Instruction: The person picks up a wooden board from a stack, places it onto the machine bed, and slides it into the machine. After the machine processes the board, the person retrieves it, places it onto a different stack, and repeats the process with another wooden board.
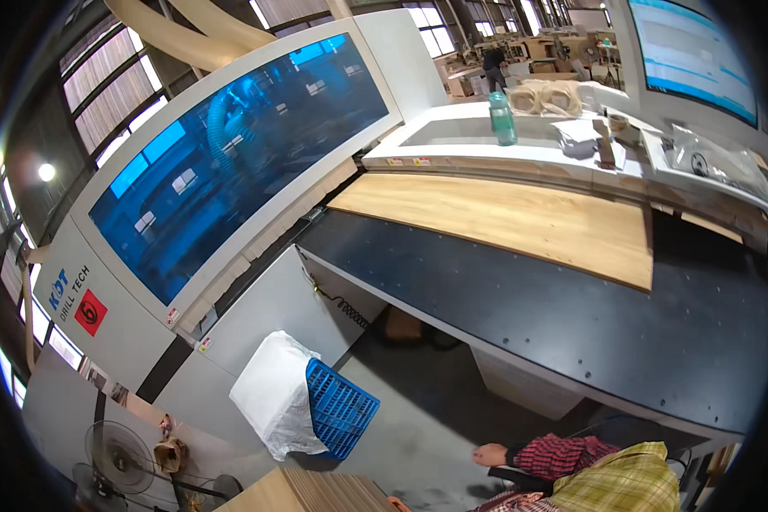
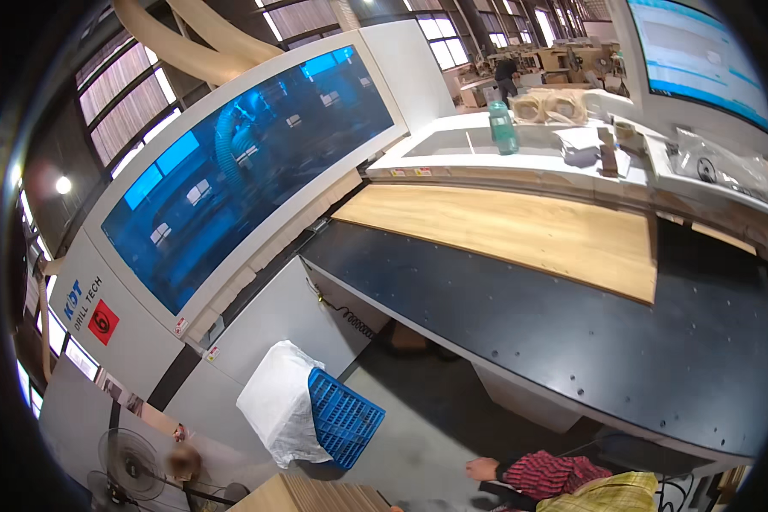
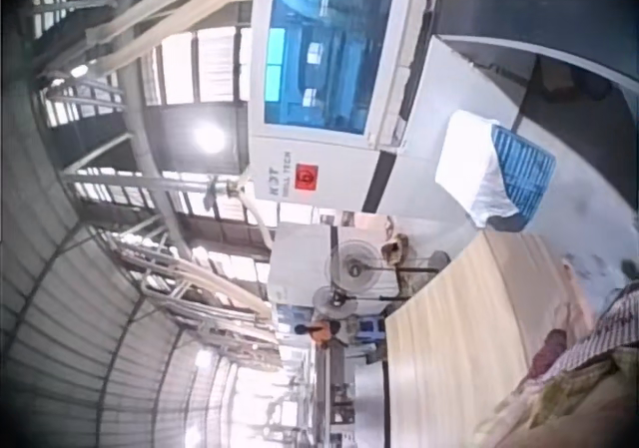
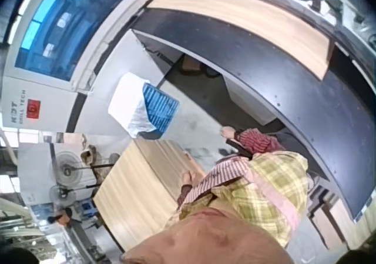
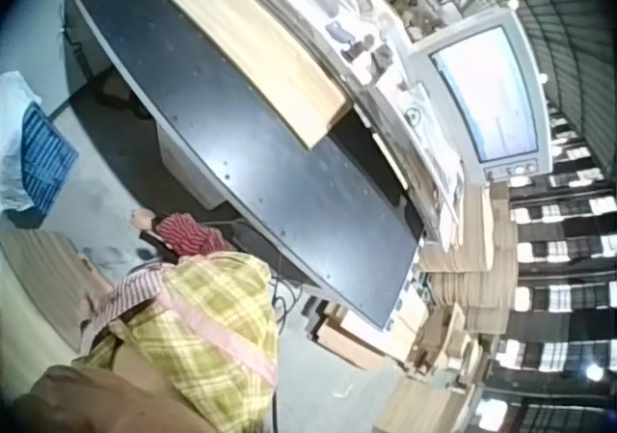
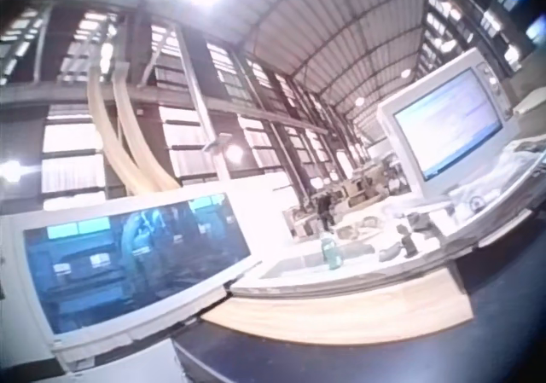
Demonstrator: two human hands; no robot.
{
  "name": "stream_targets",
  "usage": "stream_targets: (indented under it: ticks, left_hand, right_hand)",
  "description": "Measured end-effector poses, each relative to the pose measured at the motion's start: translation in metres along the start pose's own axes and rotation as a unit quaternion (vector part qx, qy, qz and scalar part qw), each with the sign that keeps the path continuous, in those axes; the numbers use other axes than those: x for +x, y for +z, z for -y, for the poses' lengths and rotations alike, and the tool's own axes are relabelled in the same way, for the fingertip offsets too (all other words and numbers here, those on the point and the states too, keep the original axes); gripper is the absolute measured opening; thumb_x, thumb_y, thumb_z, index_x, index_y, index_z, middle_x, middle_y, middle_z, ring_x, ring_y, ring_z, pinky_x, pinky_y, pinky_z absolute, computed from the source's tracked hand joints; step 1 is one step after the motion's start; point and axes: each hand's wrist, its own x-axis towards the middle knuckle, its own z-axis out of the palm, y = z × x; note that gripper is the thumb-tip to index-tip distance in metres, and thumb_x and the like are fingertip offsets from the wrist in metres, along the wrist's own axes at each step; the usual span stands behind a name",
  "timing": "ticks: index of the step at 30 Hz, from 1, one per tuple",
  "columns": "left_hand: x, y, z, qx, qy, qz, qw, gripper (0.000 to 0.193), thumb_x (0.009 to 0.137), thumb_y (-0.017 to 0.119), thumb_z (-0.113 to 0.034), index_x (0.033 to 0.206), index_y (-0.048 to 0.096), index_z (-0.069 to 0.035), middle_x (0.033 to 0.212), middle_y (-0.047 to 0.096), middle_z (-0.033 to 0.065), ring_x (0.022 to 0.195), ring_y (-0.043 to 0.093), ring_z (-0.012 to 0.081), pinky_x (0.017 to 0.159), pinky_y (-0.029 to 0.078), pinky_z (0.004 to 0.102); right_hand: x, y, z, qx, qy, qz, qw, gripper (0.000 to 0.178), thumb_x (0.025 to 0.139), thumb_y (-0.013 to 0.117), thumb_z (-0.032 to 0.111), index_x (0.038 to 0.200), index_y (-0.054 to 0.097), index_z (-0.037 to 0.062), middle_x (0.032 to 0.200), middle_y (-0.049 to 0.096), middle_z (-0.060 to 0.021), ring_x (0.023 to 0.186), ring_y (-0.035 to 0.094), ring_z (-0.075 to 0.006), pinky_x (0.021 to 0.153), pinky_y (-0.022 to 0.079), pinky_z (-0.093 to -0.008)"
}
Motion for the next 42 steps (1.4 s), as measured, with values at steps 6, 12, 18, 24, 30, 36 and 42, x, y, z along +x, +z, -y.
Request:
stream_targets:
  ticks: [6, 12, 18, 24, 30, 36, 42]
  left_hand:
    - [0.053, -0.023, -0.048, -0.076, -0.030, -0.001, 0.997, 0.029, 0.089, 0.041, -0.031, 0.091, 0.053, -0.005, 0.087, 0.054, 0.0088, 0.081, 0.053, 0.0211, 0.067, 0.048, 0.0345]
    - [0.152, -0.109, -0.101, -0.217, -0.146, 0.255, 0.931, 0.029, 0.090, 0.042, -0.028, 0.095, 0.053, -0.002, 0.090, 0.055, 0.0101, 0.083, 0.054, 0.0219, 0.069, 0.049, 0.0346]
    - [0.166, 0.010, -0.328, 0.101, 0.096, 0.073, 0.988, 0.026, 0.089, 0.045, -0.017, 0.104, 0.050, 0.004, 0.094, 0.059, 0.0153, 0.082, 0.059, 0.0240, 0.070, 0.050, 0.0325]
    - [0.180, 0.109, -0.429, 0.156, 0.169, 0.134, 0.964, 0.032, 0.088, 0.049, -0.014, 0.116, 0.043, 0.002, 0.097, 0.059, 0.0185, 0.083, 0.060, 0.0239, 0.070, 0.049, 0.0305]
    - [0.184, 0.236, -0.472, 0.176, 0.221, 0.256, 0.924, 0.032, 0.089, 0.047, -0.016, 0.115, 0.045, 0.002, 0.097, 0.059, 0.0175, 0.084, 0.060, 0.0239, 0.072, 0.049, 0.0300]
    - [0.156, 0.343, -0.477, 0.217, 0.221, 0.386, 0.869, 0.029, 0.090, 0.045, -0.015, 0.113, 0.046, 0.003, 0.093, 0.060, 0.0142, 0.084, 0.061, 0.0220, 0.073, 0.049, 0.0285]
    - [0.161, 0.378, -0.475, 0.284, 0.153, 0.447, 0.834, 0.028, 0.090, 0.045, -0.015, 0.111, 0.047, 0.003, 0.092, 0.061, 0.0115, 0.079, 0.060, 0.0179, 0.070, 0.048, 0.0266]
  right_hand:
    - [0.085, -0.021, 0.072, 0.024, -0.177, -0.056, 0.982, 0.020, 0.082, 0.048, 0.023, 0.093, 0.055, 0.0084, 0.086, 0.060, -0.0142, 0.074, 0.057, -0.0315, 0.064, 0.046, -0.0386]
    - [0.095, -0.047, 0.094, 0.159, -0.095, -0.093, 0.978, 0.024, 0.082, 0.049, 0.026, 0.084, 0.057, 0.0029, 0.080, 0.059, -0.0174, 0.066, 0.057, -0.0277, 0.058, 0.045, -0.0357]
    - [0.093, -0.176, 0.157, 0.073, 0.009, -0.136, 0.988, 0.031, 0.089, 0.044, 0.032, 0.109, 0.052, 0.0099, 0.099, 0.060, -0.0122, 0.092, 0.057, -0.0300, 0.078, 0.046, -0.0365]
    - [0.087, -0.322, 0.176, -0.144, -0.055, -0.498, 0.854, 0.028, 0.080, 0.057, 0.016, 0.104, 0.052, 0.0024, 0.100, 0.055, -0.0157, 0.096, 0.051, -0.0335, 0.082, 0.042, -0.0398]
    - [0.096, -0.434, 0.098, -0.319, 0.106, -0.551, 0.764, 0.041, 0.079, 0.057, 0.021, 0.115, 0.048, 0.0041, 0.119, 0.045, -0.0185, 0.115, 0.039, -0.0349, 0.093, 0.034, -0.0432]
    - [0.111, -0.480, 0.019, -0.358, 0.220, -0.540, 0.729, 0.046, 0.080, 0.055, 0.033, 0.118, 0.047, 0.0089, 0.123, 0.042, -0.0184, 0.120, 0.034, -0.0361, 0.096, 0.030, -0.0436]
    - [0.118, -0.465, 0.007, -0.361, 0.298, -0.548, 0.693, 0.052, 0.081, 0.051, 0.042, 0.122, 0.047, 0.0108, 0.129, 0.039, -0.0199, 0.122, 0.032, -0.0377, 0.099, 0.027, -0.0440]
